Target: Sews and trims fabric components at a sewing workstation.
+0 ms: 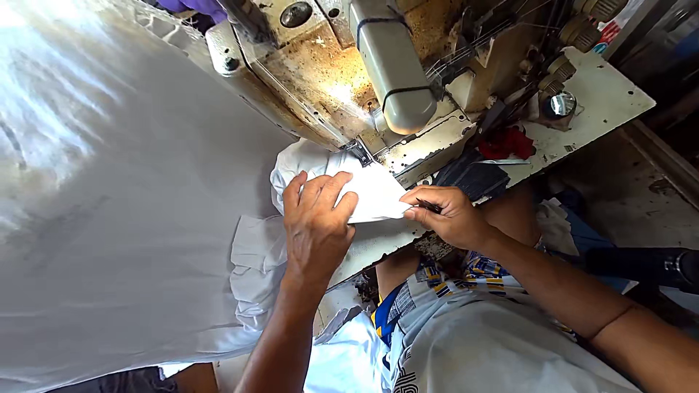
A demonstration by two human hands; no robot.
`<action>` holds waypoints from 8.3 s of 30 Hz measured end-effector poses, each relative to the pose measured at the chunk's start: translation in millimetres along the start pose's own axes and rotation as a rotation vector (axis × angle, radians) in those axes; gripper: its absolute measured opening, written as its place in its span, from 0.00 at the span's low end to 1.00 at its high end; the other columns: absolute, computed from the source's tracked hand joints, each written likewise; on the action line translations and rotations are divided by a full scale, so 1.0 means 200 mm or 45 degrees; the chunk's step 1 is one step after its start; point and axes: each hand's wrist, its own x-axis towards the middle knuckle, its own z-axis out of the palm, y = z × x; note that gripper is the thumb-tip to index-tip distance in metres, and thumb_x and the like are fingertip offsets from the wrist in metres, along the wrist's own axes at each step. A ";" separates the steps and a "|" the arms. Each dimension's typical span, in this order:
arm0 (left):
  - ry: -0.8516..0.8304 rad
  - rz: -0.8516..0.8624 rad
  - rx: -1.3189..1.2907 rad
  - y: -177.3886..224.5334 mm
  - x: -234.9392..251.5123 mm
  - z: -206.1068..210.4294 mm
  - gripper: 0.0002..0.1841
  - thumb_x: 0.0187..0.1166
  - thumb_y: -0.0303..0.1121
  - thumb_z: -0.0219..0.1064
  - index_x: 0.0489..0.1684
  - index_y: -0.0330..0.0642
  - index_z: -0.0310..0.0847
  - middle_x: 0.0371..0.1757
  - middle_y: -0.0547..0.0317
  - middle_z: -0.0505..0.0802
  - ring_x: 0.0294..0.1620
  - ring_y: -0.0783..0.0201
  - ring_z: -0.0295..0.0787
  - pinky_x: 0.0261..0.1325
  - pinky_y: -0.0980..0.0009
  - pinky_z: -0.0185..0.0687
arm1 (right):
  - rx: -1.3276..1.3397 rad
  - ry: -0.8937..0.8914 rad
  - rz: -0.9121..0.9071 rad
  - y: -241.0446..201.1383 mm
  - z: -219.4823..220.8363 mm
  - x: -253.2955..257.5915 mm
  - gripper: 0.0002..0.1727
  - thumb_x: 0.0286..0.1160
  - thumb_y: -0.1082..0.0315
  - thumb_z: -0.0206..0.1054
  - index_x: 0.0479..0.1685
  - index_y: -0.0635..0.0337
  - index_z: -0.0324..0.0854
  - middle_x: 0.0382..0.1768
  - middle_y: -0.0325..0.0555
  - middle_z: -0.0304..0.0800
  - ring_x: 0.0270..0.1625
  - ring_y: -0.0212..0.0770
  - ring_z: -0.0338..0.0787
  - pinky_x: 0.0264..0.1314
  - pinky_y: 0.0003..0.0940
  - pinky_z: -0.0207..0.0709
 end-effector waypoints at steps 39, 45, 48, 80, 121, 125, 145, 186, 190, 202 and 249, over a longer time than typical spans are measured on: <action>0.101 -0.023 0.076 0.18 -0.12 0.07 0.21 0.75 0.32 0.68 0.68 0.55 0.86 0.84 0.50 0.75 0.80 0.43 0.70 0.77 0.40 0.57 | -0.222 -0.190 -0.149 -0.08 0.01 -0.12 0.08 0.83 0.72 0.67 0.50 0.67 0.90 0.52 0.45 0.93 0.54 0.31 0.92 0.58 0.27 0.89; 0.022 -0.084 0.109 0.18 -0.10 0.02 0.06 0.70 0.33 0.69 0.38 0.50 0.92 0.83 0.53 0.79 0.81 0.43 0.71 0.82 0.36 0.54 | -0.155 -0.133 -0.032 -0.08 0.01 -0.14 0.09 0.83 0.70 0.68 0.50 0.66 0.89 0.51 0.44 0.93 0.50 0.29 0.91 0.53 0.24 0.88; -0.012 -0.085 0.098 0.17 -0.08 -0.01 0.05 0.69 0.32 0.69 0.35 0.48 0.91 0.82 0.52 0.80 0.81 0.43 0.73 0.83 0.35 0.54 | -0.109 -0.076 -0.017 -0.07 0.01 -0.13 0.07 0.82 0.72 0.69 0.48 0.67 0.89 0.49 0.44 0.93 0.46 0.29 0.90 0.49 0.23 0.87; -0.546 -0.320 -0.023 -0.22 -0.03 -0.38 0.22 0.85 0.58 0.60 0.68 0.60 0.86 0.45 0.57 0.91 0.41 0.58 0.90 0.41 0.55 0.86 | -0.148 -0.065 -0.203 0.06 0.09 0.27 0.09 0.78 0.71 0.67 0.48 0.66 0.87 0.52 0.47 0.94 0.50 0.33 0.93 0.52 0.27 0.88; 0.101 -0.076 0.059 0.23 -0.14 0.01 0.11 0.77 0.26 0.62 0.42 0.47 0.93 0.66 0.62 0.92 0.65 0.51 0.85 0.78 0.41 0.60 | 0.029 -0.063 0.034 -0.07 0.00 -0.24 0.09 0.82 0.72 0.68 0.51 0.68 0.90 0.52 0.47 0.94 0.52 0.34 0.93 0.56 0.28 0.89; 0.100 -0.044 0.050 0.20 -0.11 0.01 0.09 0.77 0.27 0.63 0.39 0.45 0.92 0.65 0.60 0.93 0.63 0.50 0.86 0.75 0.41 0.62 | 0.057 -0.020 0.068 -0.06 0.01 -0.22 0.08 0.81 0.73 0.69 0.49 0.68 0.90 0.50 0.47 0.94 0.47 0.32 0.92 0.51 0.27 0.89; -0.069 0.143 -0.189 -0.14 0.12 -0.10 0.12 0.77 0.33 0.64 0.49 0.43 0.91 0.67 0.52 0.89 0.66 0.45 0.82 0.65 0.45 0.71 | 0.113 0.086 -0.053 0.03 0.11 0.18 0.05 0.76 0.83 0.67 0.43 0.71 0.87 0.46 0.52 0.92 0.48 0.37 0.91 0.51 0.31 0.89; -0.022 0.203 -0.159 0.08 -0.07 -0.07 0.10 0.75 0.26 0.60 0.29 0.39 0.88 0.56 0.53 0.95 0.66 0.51 0.89 0.86 0.39 0.57 | 0.043 -0.065 -0.013 -0.08 -0.01 -0.08 0.03 0.76 0.77 0.72 0.41 0.68 0.88 0.44 0.46 0.92 0.45 0.32 0.90 0.46 0.25 0.87; -0.107 0.249 -0.189 0.02 -0.04 -0.06 0.13 0.76 0.32 0.55 0.40 0.41 0.88 0.33 0.54 0.91 0.46 0.49 0.89 0.82 0.33 0.54 | 0.049 -0.060 0.006 -0.08 -0.01 -0.08 0.02 0.75 0.77 0.72 0.39 0.68 0.88 0.43 0.46 0.92 0.43 0.33 0.90 0.45 0.26 0.87; 0.008 0.190 -0.076 0.05 -0.02 -0.05 0.09 0.79 0.34 0.64 0.37 0.41 0.90 0.44 0.47 0.88 0.47 0.45 0.84 0.71 0.38 0.64 | 0.095 -0.052 0.077 -0.07 -0.03 -0.09 0.03 0.77 0.75 0.72 0.40 0.68 0.88 0.43 0.46 0.92 0.41 0.31 0.89 0.42 0.24 0.85; 0.176 -0.709 -0.277 -0.07 0.21 -0.11 0.21 0.81 0.52 0.67 0.62 0.48 0.87 0.85 0.47 0.72 0.83 0.44 0.69 0.77 0.39 0.68 | -0.377 0.312 -0.119 -0.29 -0.37 -0.03 0.14 0.81 0.71 0.69 0.61 0.67 0.86 0.44 0.44 0.93 0.40 0.33 0.91 0.42 0.28 0.88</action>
